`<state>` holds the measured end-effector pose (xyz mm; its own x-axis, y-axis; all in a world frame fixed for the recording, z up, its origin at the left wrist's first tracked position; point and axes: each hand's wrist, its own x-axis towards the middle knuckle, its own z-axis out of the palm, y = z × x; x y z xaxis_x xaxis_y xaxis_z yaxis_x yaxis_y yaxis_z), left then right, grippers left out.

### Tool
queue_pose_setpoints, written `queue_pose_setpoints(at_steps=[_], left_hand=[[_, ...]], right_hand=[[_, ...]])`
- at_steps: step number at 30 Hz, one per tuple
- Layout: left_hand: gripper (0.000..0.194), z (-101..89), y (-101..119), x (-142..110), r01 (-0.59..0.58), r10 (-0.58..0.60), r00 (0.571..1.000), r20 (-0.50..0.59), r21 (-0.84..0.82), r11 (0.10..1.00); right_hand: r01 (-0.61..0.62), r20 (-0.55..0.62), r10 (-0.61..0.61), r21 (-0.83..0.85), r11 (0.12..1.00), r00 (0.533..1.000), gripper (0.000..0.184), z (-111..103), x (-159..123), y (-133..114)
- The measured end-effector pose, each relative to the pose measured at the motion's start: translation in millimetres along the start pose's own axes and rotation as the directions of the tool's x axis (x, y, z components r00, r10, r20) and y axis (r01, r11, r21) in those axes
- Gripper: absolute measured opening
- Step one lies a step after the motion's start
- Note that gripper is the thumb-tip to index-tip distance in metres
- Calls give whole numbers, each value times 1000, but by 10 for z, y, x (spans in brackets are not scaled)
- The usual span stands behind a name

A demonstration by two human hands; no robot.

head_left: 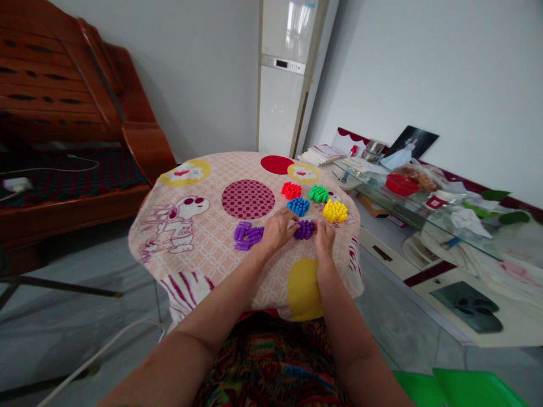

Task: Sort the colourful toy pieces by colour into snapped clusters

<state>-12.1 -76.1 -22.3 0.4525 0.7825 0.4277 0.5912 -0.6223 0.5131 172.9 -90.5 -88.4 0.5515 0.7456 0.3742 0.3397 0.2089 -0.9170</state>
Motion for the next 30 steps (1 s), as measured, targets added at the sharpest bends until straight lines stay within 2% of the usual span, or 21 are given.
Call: queue_pose_setpoints(at_steps=[2,5,7,9,12,16,20,25,30], left_hand=[[22,-129,-113,12,90,-92,996,11,123,988],[25,-264,-294,17,140,-183,974,135,276,951],[21,-295,-375,7,138,-204,959,195,306,942],[18,-291,-403,-1,147,-214,956,202,303,942],[18,-260,-368,13,179,-227,957,178,250,952],[24,-203,-276,67,156,-160,976,150,41,987],[25,-101,-212,86,116,-99,987,126,-137,984],[27,41,-184,77,89,-67,992,110,-209,974],[28,104,-172,76,106,-80,990,112,-248,963]], right_hand=[[-11,0,11,8,1000,1000,53,2,-3,4],[-20,7,20,13,1000,1000,54,3,-4,-2],[-18,9,17,8,1000,1000,55,3,-5,-12],[-15,10,15,7,1000,1000,55,2,-7,-17],[-19,15,19,16,1000,1000,54,1,-8,-11],[-28,27,28,19,999,999,54,1,-6,4],[-15,18,15,33,999,1000,53,2,-9,-3],[-6,1,6,21,1000,1000,54,1,-3,2],[19,-6,-19,5,1000,1000,54,4,3,30]])
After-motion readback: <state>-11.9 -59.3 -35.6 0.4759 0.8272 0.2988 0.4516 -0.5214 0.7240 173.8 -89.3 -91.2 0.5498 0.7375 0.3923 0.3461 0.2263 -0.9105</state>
